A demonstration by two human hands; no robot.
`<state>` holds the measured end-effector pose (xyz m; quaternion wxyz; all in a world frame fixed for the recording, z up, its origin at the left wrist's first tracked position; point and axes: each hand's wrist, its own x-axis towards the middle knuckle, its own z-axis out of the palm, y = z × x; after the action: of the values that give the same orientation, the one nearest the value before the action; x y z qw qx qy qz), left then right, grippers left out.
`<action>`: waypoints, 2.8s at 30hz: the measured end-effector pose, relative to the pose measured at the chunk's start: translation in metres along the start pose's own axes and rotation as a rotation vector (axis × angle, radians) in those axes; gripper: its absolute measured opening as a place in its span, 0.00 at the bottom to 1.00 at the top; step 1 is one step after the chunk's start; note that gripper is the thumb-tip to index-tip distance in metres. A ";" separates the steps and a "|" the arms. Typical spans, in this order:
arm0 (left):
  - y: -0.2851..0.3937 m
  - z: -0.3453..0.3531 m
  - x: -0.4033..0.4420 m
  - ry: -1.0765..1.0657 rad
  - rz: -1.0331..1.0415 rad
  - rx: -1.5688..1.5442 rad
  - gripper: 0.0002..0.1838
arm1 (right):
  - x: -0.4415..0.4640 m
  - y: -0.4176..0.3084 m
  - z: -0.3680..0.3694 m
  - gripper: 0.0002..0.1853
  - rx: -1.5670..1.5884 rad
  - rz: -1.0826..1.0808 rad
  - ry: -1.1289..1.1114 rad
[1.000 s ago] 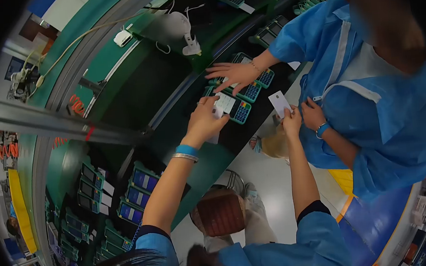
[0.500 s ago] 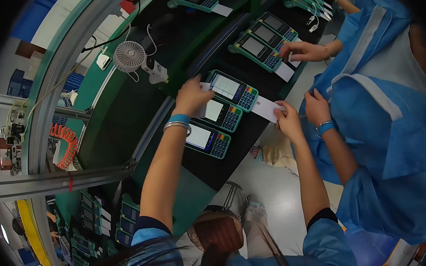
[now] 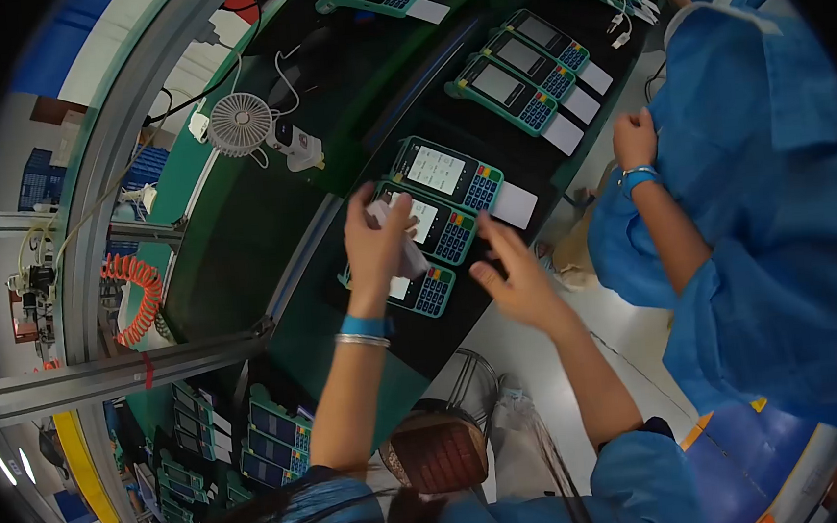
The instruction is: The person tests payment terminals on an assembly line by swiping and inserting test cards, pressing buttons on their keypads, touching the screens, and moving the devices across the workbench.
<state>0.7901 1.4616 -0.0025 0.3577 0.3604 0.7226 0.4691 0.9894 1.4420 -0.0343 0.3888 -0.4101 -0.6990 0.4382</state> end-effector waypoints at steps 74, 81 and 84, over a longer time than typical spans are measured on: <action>-0.060 -0.088 -0.062 0.110 0.172 0.340 0.25 | -0.079 0.024 0.028 0.12 0.298 0.626 0.165; -0.066 -0.095 -0.072 0.062 0.198 0.263 0.27 | -0.093 0.051 0.018 0.14 0.444 0.611 0.025; -0.064 -0.097 -0.077 0.029 0.168 0.323 0.28 | -0.097 0.063 0.019 0.14 0.426 0.602 0.022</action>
<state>0.7328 1.3354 -0.0195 0.2444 0.4656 0.7609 0.3802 1.0212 1.3655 -0.1164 0.3266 -0.5120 -0.4358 0.6643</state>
